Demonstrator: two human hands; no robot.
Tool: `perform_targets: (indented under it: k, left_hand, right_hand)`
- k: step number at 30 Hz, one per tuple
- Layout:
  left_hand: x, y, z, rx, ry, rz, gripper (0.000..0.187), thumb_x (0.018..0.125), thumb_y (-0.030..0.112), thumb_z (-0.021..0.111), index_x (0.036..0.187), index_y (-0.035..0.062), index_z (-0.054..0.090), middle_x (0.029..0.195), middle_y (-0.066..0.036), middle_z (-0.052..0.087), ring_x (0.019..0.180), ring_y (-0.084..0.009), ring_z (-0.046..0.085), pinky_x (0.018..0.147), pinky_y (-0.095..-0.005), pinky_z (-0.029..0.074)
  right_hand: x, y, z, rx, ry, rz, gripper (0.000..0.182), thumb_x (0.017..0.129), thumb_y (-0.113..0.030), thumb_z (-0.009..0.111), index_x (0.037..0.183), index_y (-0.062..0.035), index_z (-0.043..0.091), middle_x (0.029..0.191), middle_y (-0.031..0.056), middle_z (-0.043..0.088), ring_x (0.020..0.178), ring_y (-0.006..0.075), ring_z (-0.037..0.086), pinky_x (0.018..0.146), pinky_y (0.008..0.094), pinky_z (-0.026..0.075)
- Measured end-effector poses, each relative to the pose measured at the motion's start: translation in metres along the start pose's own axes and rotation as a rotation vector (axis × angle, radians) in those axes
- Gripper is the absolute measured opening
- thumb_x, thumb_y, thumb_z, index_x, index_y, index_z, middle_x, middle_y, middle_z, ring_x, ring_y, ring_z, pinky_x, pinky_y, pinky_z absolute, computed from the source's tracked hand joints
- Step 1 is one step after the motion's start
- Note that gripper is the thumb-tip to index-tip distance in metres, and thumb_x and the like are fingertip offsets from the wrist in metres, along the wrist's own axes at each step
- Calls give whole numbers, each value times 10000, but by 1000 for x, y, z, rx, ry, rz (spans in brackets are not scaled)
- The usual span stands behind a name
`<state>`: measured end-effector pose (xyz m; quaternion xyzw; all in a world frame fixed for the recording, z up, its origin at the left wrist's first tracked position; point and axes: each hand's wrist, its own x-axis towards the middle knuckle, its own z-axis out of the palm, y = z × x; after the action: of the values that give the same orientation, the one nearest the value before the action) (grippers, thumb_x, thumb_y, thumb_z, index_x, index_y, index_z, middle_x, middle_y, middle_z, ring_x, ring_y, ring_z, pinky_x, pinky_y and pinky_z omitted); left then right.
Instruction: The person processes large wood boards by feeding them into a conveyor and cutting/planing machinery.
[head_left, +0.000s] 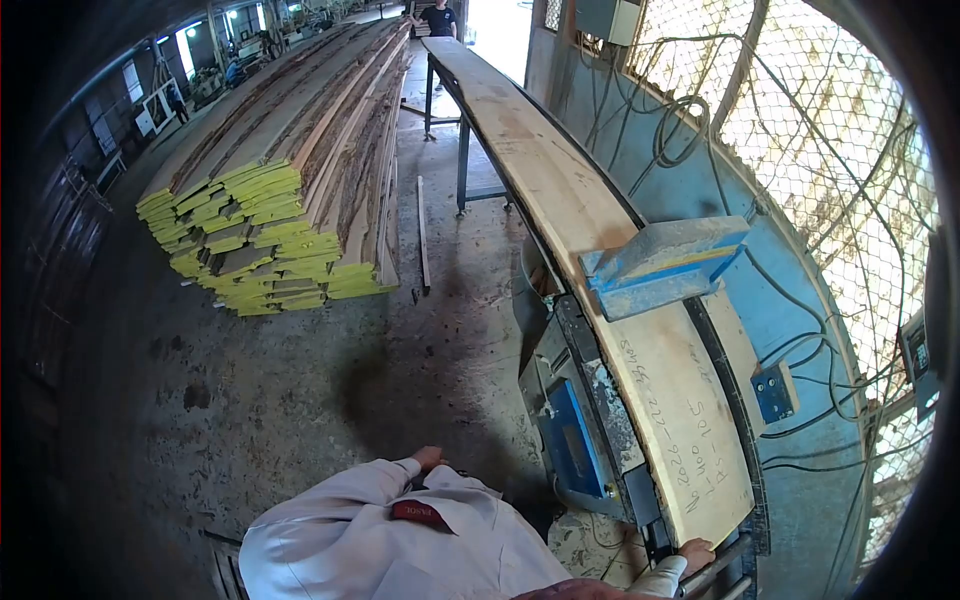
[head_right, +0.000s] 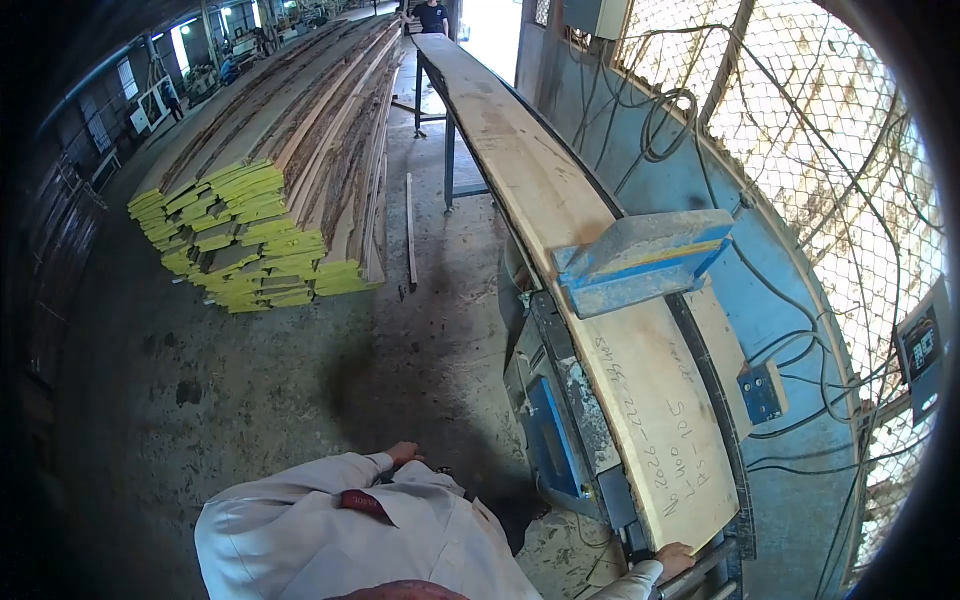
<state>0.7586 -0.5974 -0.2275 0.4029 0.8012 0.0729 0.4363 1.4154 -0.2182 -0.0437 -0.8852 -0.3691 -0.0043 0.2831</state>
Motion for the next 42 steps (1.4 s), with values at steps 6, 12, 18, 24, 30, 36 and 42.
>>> perform_targets:
  k: [6,12,18,24,30,36,42]
  left_hand:
    - [-2,-5,0,-4,113,70,523,884,504,630,928,-8,733,989,-253,702,961,-428,681,810,-502,534]
    - [-1,-6,-5,25,-29,40,533,884,467,661,1050,-38,700,1128,-281,672,1089,-438,635,914,-498,517]
    - [-4,-9,-3,23,-27,16,538,880,477,658,1032,-36,706,1106,-278,680,1066,-441,645,902,-498,520]
    - [-18,-3,-11,-18,-4,11,505,876,467,655,985,-22,720,1077,-274,688,1041,-440,656,887,-507,518]
    - [-18,-9,-8,-3,1,0,494,867,467,677,949,-17,728,1027,-281,690,1015,-436,664,853,-511,522]
    - [-15,-20,-2,-33,26,66,497,856,493,688,904,1,740,956,-251,704,929,-425,680,799,-503,527]
    - [-17,-18,-5,-20,85,73,487,860,487,683,931,9,737,996,-242,705,965,-413,671,812,-485,518]
  right_hand:
    - [0,0,-2,6,-29,-8,406,973,-312,481,1044,71,596,994,307,673,917,462,662,804,500,525]
    - [-2,-5,-3,-39,-12,40,441,982,-354,472,1082,55,604,1035,296,679,935,451,668,803,497,529]
    - [-6,-7,-6,-19,19,18,405,977,-315,500,1094,62,591,1052,298,674,947,444,668,807,479,531]
    - [12,17,13,53,-63,-142,383,968,-290,527,1039,85,565,1007,304,664,930,454,664,781,475,534]
    - [-13,-26,-24,-701,-269,-235,284,1017,-274,442,1083,-83,642,1102,121,695,1031,280,660,830,404,489]
    - [10,6,-3,-1255,-244,-777,301,977,-251,479,1142,-138,703,1145,118,709,1044,255,672,835,505,483]
    - [-40,-55,-60,-54,-49,90,571,965,-456,478,1235,36,587,1181,290,656,1099,463,634,947,516,504]
